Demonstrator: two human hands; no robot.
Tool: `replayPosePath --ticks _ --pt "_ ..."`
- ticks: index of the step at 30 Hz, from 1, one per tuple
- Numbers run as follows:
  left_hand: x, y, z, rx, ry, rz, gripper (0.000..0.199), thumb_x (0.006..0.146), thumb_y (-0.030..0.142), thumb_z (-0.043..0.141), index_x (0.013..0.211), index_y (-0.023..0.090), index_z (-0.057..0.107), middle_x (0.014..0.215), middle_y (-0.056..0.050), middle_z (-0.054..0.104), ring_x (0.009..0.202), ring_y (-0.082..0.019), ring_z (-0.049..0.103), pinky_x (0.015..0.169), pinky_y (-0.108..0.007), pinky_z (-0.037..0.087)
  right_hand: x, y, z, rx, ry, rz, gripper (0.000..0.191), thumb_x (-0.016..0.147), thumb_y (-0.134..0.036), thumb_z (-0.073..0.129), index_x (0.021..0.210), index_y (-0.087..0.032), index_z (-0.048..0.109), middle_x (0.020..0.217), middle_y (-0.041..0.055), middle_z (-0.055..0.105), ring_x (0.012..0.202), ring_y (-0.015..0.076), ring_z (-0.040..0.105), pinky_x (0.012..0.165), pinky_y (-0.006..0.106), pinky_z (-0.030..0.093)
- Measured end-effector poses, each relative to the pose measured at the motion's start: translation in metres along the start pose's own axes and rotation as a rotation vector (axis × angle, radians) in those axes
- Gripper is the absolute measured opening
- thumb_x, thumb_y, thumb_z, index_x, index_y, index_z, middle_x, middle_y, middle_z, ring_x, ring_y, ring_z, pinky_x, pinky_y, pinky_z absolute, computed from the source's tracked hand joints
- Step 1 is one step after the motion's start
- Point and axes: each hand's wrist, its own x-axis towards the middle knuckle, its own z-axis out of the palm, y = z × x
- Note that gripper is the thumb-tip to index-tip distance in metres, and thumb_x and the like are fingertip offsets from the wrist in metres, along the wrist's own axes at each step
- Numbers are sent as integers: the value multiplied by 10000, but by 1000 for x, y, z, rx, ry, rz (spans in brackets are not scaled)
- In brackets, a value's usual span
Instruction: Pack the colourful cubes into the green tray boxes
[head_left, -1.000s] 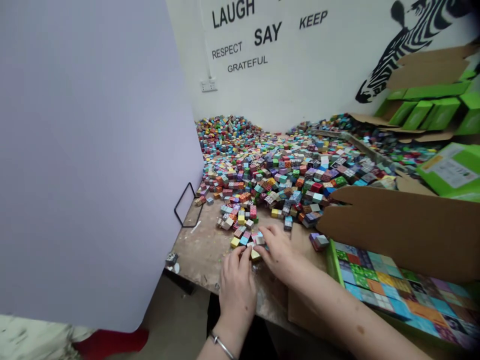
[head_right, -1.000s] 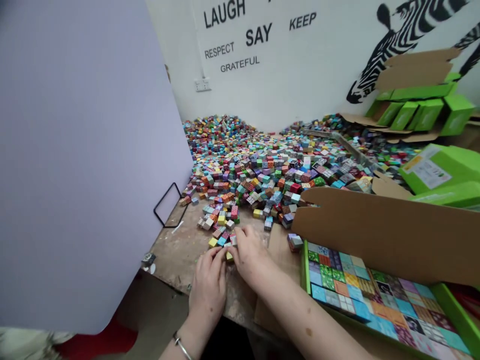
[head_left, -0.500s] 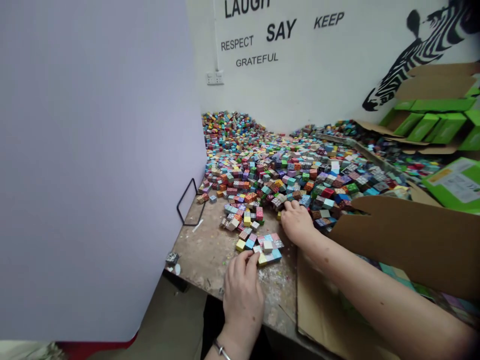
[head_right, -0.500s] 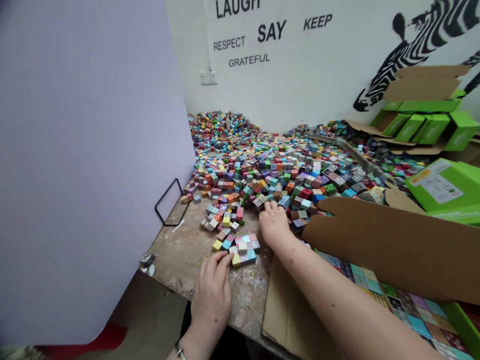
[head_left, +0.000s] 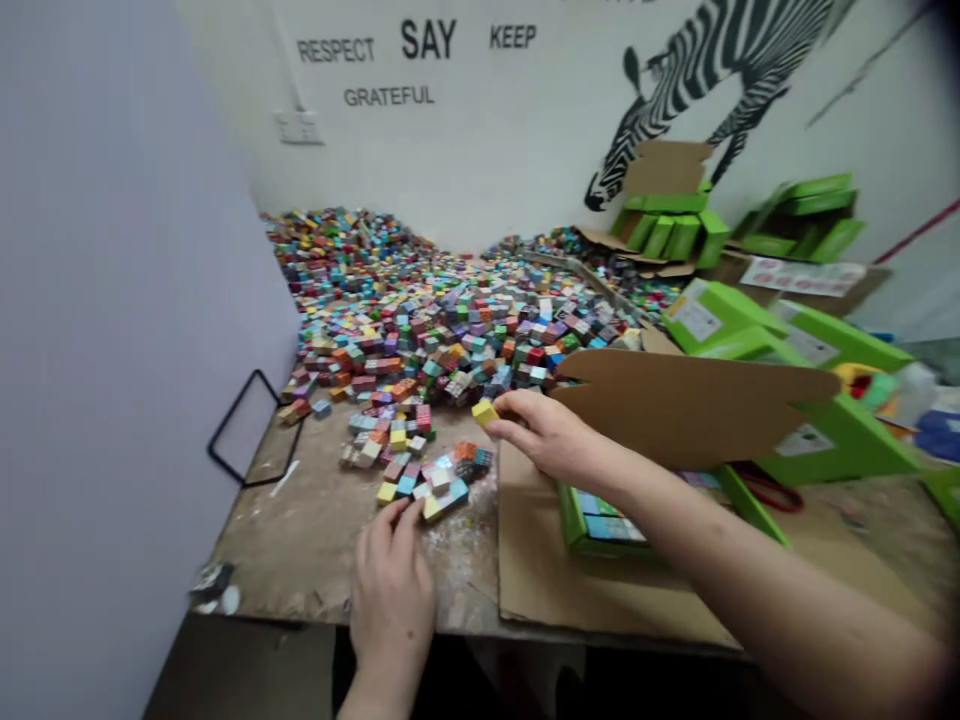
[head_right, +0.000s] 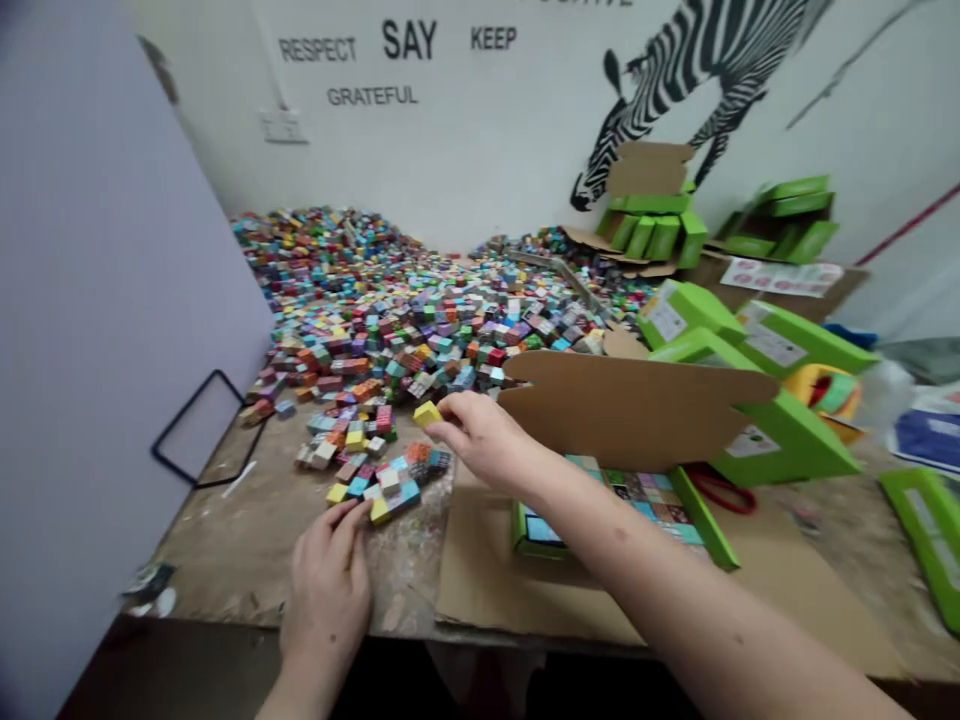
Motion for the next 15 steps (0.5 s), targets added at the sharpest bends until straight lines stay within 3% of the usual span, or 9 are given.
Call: replayPosePath --ticks 2,6,11,15 --pt "3 0 0 18 19 13 303 913 179 401 1164 183 571 1097 -106 570 971 -256 524 842 -412 452 -37 11 -26 257 15 70 222 922 -367 463 933 -184 589 820 2 610 736 129 543 655 240 412" --pt "9 7 -4 19 64 44 296 935 223 359 1102 157 594 1038 -119 588 927 -263 536 816 -422 450 -107 50 -57 421 55 317 323 881 -500 467 937 -202 578 820 12 614 715 139 545 607 239 430" --pt "12 8 -4 23 62 62 292 935 260 366 1078 167 604 1026 -117 595 931 -261 549 822 -415 444 -156 96 -47 253 45 443 305 852 -489 483 944 -205 547 749 14 614 633 146 540 519 244 383" --pt "14 8 -3 65 57 72 303 936 271 366 1056 151 616 1012 -127 598 921 -264 555 806 -414 448 -164 103 -29 -39 13 429 213 855 -371 458 970 -201 512 643 -10 578 597 161 533 542 270 337"
